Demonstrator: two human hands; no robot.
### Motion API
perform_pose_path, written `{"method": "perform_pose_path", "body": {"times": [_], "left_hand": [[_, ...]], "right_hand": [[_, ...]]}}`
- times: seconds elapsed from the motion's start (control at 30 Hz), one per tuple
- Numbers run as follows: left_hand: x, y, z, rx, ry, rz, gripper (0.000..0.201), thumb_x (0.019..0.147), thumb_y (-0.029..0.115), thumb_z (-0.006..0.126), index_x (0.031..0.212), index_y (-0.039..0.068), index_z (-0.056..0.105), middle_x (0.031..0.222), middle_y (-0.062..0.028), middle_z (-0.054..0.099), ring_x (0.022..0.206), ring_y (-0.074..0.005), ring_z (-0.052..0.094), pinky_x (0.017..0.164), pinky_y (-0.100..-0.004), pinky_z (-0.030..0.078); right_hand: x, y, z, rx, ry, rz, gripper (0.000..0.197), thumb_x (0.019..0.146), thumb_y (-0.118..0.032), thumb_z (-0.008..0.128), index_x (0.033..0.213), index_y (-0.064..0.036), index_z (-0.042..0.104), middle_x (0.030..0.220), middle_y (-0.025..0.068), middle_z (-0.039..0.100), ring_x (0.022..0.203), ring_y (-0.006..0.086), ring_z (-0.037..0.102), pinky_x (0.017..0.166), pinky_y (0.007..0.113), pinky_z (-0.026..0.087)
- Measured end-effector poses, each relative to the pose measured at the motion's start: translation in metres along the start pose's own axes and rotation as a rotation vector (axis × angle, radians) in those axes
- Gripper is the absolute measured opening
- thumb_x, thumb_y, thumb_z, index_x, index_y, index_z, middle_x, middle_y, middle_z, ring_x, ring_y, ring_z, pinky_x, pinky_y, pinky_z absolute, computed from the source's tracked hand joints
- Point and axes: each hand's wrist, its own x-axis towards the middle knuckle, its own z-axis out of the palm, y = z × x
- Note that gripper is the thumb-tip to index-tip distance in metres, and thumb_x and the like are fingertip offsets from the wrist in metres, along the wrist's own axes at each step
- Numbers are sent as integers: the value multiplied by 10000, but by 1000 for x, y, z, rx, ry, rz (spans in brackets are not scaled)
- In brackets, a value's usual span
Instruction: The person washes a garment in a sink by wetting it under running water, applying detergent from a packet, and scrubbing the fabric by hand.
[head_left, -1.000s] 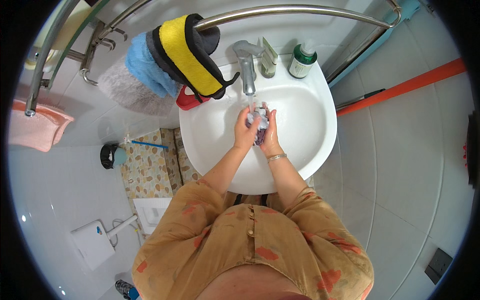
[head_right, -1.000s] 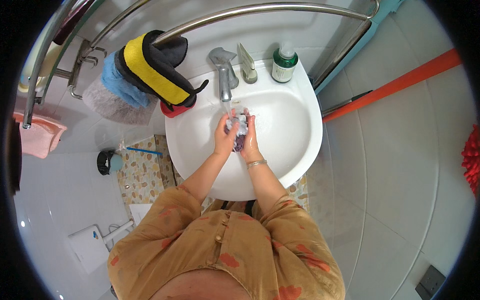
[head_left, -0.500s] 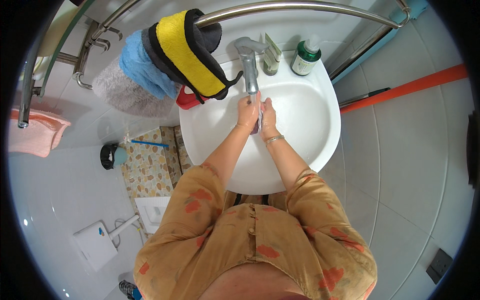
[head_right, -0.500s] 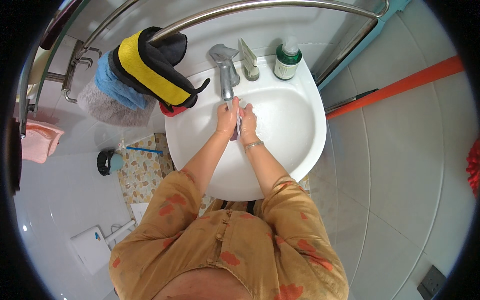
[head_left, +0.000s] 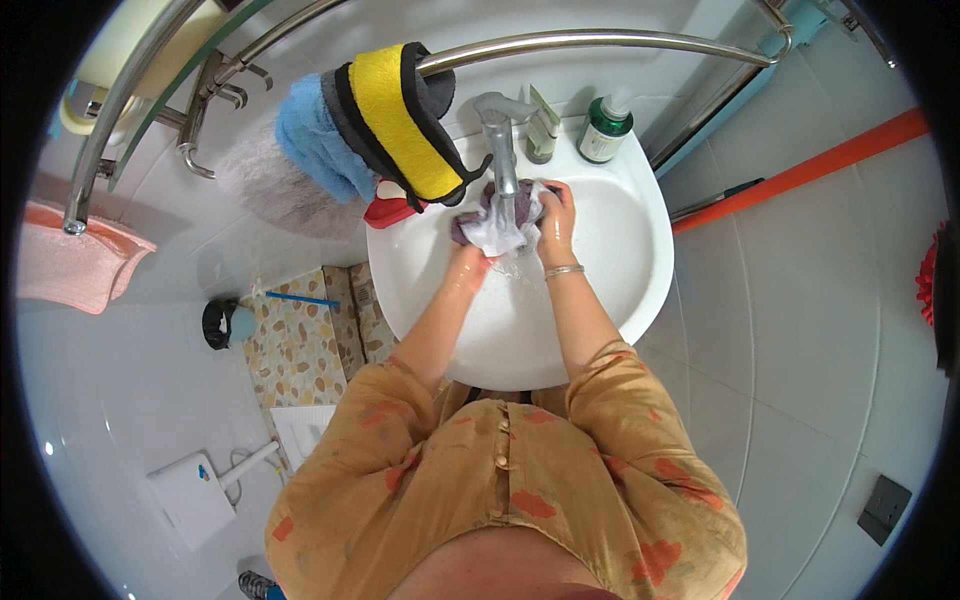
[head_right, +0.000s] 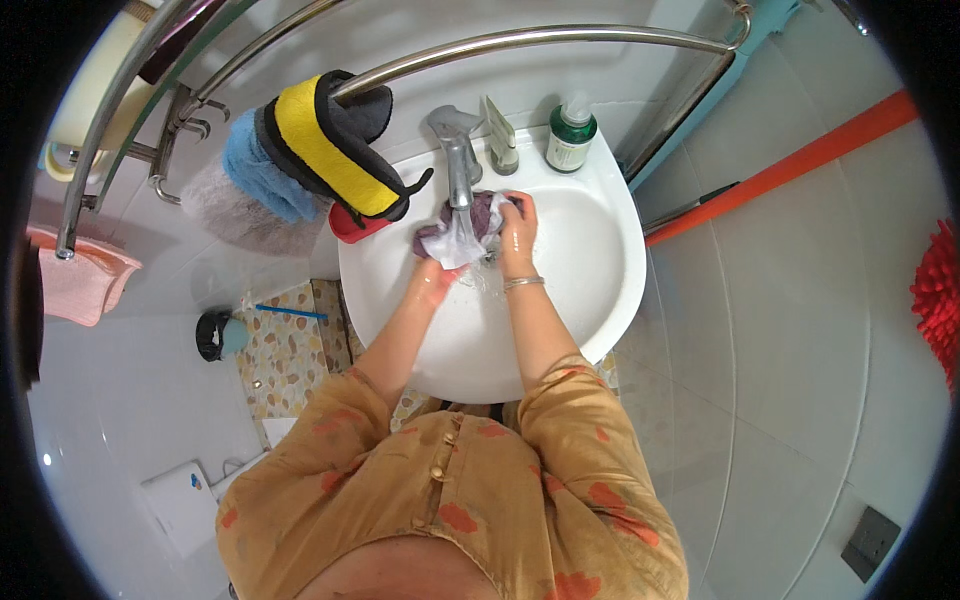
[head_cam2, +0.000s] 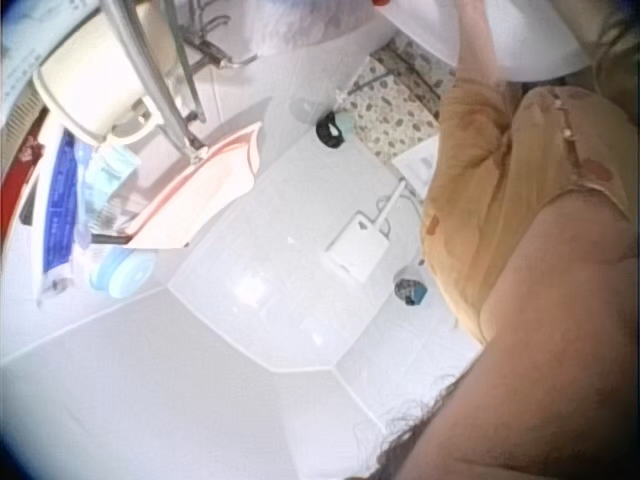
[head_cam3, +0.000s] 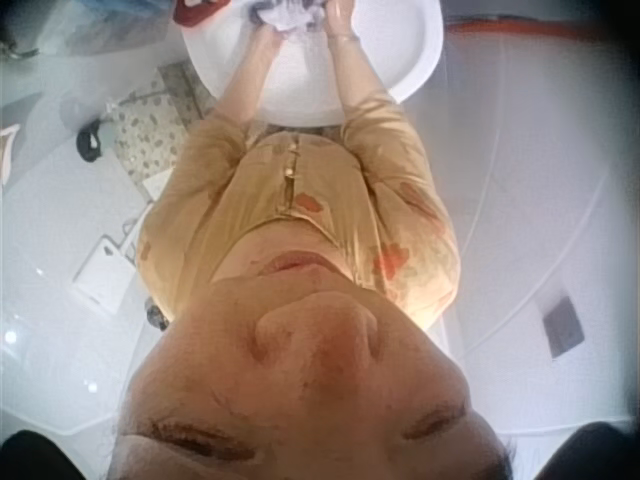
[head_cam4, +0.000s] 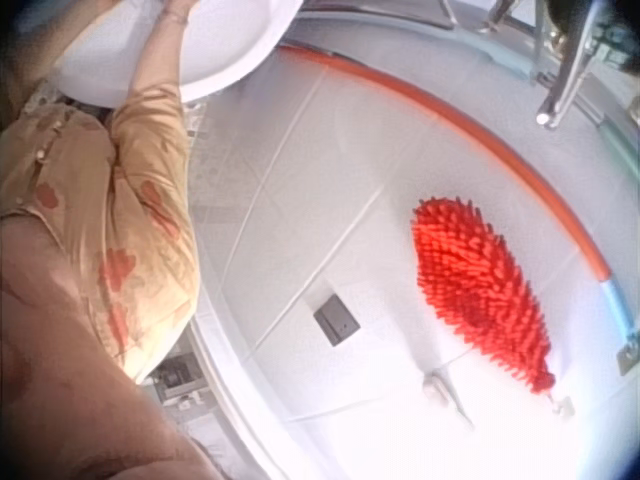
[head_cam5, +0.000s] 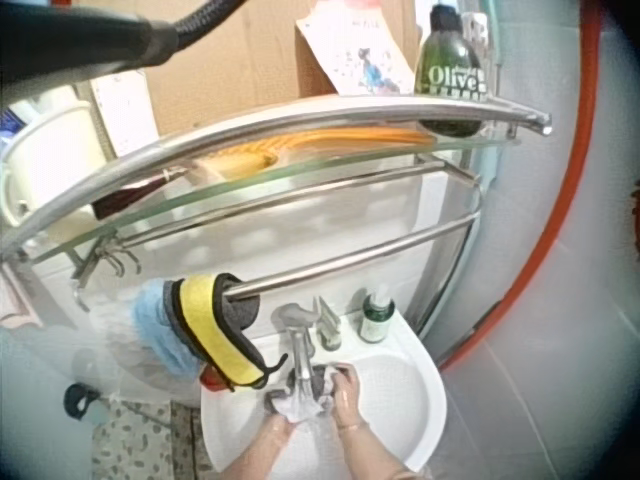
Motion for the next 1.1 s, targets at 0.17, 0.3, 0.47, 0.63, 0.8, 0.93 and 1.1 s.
{"method": "perform_pose_path", "body": {"times": [0.17, 0.3, 0.47, 0.63, 0.8, 0.93, 1.1], "left_hand": [[-13, 48, 12, -295, -128, 136, 361, 888, 222, 437, 1205, 51, 464, 1219, -91, 513, 1127, -242, 488, 1006, -392, 351], [-13, 42, 26, -525, -125, 143, 348, 845, 228, 483, 1135, 39, 516, 1103, -100, 571, 1025, -270, 548, 928, -419, 410], [-27, 27, -1, 547, 260, 406, 401, 730, -20, 534, 1124, 52, 530, 1060, -60, 571, 950, -189, 562, 853, -312, 434], [-26, 29, -58, -180, 285, -70, 312, 822, 155, 548, 1130, 114, 526, 1143, -79, 550, 1035, -207, 530, 867, -345, 430], [-54, 74, -31, -432, -90, -30, 279, 834, 257, 578, 1098, 217, 495, 1005, 22, 572, 945, -141, 535, 779, -300, 427], [-34, 61, -16, -153, 11, 16, 231, 785, 145, 664, 964, 206, 533, 909, 50, 583, 832, -98, 553, 612, -264, 434], [9, 33, -15, 78, 304, -254, 359, 653, 398, 772, 869, 201, 564, 755, 46, 600, 601, -80, 548, 435, -183, 358]], "right_hand": [[-29, -6, -42, 208, 79, 302, 241, 746, -99, 511, 986, -84, 497, 892, 64, 564, 768, 197, 584, 611, 318, 528], [-51, 14, -10, 291, -52, 554, 527, 802, -509, 552, 1113, -86, 504, 1124, 81, 561, 1052, 244, 530, 870, 422, 446], [-46, 26, 43, -92, -67, 205, 305, 805, -219, 636, 1010, -20, 528, 865, 76, 590, 730, 156, 565, 645, 284, 469], [9, 15, 16, -89, 2, 198, 280, 823, -297, 612, 761, -27, 575, 674, 3, 539, 584, 112, 483, 537, 249, 403], [-23, -54, -10, -71, -300, 542, 267, 797, -242, 641, 991, -91, 536, 853, 53, 595, 684, 153, 589, 524, 273, 467], [-26, -66, -43, -127, -260, 537, 323, 752, -95, 671, 1041, -120, 530, 910, 51, 596, 703, 118, 591, 458, 211, 457], [-1, -61, -77, -38, -284, 562, 278, 809, -142, 618, 1064, -89, 520, 812, 33, 607, 588, 107, 569, 411, 165, 447]]}}
